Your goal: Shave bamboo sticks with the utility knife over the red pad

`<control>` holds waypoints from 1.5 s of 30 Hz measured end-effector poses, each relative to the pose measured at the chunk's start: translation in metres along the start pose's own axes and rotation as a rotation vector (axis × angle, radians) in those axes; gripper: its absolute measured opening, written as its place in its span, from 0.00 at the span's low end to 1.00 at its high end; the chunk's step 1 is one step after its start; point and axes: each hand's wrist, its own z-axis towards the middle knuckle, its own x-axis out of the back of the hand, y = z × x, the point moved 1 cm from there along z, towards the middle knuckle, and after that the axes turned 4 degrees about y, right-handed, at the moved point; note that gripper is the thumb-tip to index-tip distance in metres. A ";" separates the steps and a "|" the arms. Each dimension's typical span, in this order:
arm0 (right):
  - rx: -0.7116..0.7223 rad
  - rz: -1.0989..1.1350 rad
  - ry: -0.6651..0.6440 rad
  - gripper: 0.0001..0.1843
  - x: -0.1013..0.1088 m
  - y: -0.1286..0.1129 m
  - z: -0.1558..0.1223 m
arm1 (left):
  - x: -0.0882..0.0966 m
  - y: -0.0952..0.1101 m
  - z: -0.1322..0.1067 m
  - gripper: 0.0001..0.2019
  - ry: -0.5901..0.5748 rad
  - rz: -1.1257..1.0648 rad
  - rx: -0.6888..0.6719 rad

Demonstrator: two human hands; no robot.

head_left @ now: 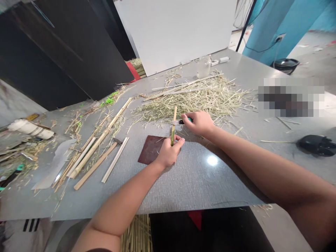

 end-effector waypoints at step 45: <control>-0.027 0.004 -0.023 0.34 0.003 -0.004 0.000 | 0.001 -0.003 0.002 0.19 -0.022 0.028 -0.031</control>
